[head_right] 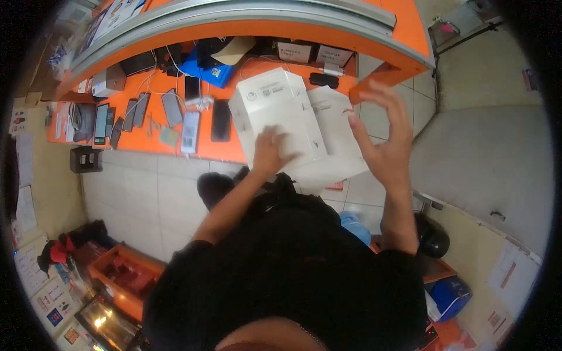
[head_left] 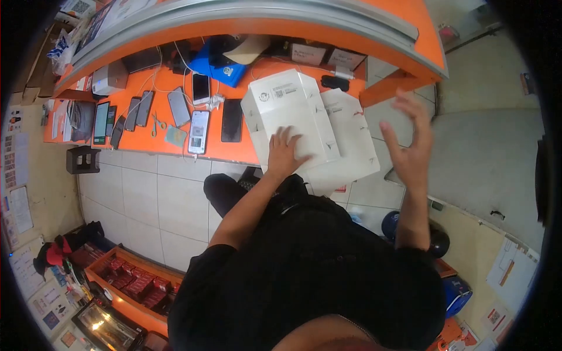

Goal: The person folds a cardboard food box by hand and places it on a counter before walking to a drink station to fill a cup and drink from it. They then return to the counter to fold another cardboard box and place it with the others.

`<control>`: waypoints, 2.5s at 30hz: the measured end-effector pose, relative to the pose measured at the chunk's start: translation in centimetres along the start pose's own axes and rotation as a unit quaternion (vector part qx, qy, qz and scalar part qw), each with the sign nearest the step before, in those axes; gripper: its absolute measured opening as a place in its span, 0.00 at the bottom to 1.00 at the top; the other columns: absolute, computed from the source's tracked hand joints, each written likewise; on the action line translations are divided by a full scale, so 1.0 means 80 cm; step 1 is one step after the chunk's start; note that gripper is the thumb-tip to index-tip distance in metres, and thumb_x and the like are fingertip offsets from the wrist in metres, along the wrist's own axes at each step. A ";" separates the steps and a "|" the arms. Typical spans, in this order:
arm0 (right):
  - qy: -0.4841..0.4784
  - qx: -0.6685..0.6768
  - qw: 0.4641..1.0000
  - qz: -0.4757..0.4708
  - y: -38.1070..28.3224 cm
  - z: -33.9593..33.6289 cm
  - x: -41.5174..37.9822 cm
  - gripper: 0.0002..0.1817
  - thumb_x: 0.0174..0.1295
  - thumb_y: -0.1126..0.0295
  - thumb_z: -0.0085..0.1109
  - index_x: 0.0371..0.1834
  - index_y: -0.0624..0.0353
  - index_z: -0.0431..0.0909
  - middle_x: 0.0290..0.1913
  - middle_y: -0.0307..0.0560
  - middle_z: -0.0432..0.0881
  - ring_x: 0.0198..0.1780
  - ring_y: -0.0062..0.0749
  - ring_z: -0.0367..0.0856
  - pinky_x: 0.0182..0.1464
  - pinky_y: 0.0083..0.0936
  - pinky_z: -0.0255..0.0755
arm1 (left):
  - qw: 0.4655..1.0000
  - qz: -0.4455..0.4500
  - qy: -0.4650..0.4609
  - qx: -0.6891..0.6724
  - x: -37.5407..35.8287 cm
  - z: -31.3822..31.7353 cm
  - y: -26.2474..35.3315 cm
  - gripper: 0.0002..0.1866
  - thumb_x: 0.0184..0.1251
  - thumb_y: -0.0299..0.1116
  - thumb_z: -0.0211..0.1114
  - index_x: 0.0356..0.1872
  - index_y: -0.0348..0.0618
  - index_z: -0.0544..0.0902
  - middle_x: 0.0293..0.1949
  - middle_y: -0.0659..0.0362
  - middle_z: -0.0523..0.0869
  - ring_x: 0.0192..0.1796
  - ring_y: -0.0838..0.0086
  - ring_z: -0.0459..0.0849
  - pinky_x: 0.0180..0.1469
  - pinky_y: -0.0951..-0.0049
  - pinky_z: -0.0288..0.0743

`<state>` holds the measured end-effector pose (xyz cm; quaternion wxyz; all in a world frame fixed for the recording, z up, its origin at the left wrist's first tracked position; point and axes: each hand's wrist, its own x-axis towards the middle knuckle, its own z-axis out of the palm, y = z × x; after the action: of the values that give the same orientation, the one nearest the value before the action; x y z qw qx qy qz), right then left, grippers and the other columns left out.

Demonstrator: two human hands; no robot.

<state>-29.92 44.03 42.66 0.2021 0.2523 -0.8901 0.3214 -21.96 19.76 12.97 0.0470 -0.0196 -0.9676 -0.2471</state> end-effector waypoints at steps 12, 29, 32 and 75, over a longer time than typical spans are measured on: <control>-0.007 0.230 0.917 0.326 0.034 -0.007 -0.182 0.18 0.65 0.74 0.67 0.57 0.60 0.78 0.62 0.50 0.79 0.60 0.36 0.81 0.61 0.34 0.76 | 0.961 0.108 -0.214 0.135 -0.027 0.019 0.019 0.38 0.67 0.55 0.67 0.75 0.51 0.69 0.78 0.48 0.63 0.80 0.47 0.59 0.69 0.38 0.68; -0.178 0.490 0.756 0.396 0.042 0.041 -0.205 0.27 0.72 0.68 0.62 0.72 0.61 0.68 0.62 0.52 0.80 0.62 0.37 0.81 0.59 0.34 0.78 | 0.984 0.052 0.081 -0.151 0.028 -0.154 0.129 0.09 0.65 0.25 0.68 0.44 0.41 0.90 0.41 0.49 0.91 0.42 0.55 0.90 0.45 0.61 0.83; 0.006 0.625 0.580 0.522 0.020 0.072 -0.194 0.35 0.70 0.66 0.66 0.75 0.69 0.63 0.58 0.57 0.81 0.63 0.41 0.80 0.59 0.36 0.80 | 0.975 0.176 0.063 -0.119 -0.020 -0.145 0.172 0.12 0.61 0.24 0.69 0.46 0.44 0.89 0.38 0.51 0.90 0.41 0.55 0.89 0.44 0.59 0.83; -0.038 0.239 0.970 0.022 -0.002 0.005 -0.121 0.15 0.51 0.65 0.80 0.31 0.56 0.79 0.58 0.51 0.86 0.47 0.42 0.90 0.47 0.30 0.84 | 0.769 -0.089 -0.116 -0.622 -0.005 -0.219 0.218 0.15 0.76 0.25 0.62 0.60 0.32 0.79 0.49 0.52 0.87 0.52 0.73 0.86 0.55 0.68 0.85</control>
<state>-22.26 46.74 37.43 0.0947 0.2858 -0.7999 0.5191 -19.09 26.66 36.57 -0.1106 0.0135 -0.5976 -0.7940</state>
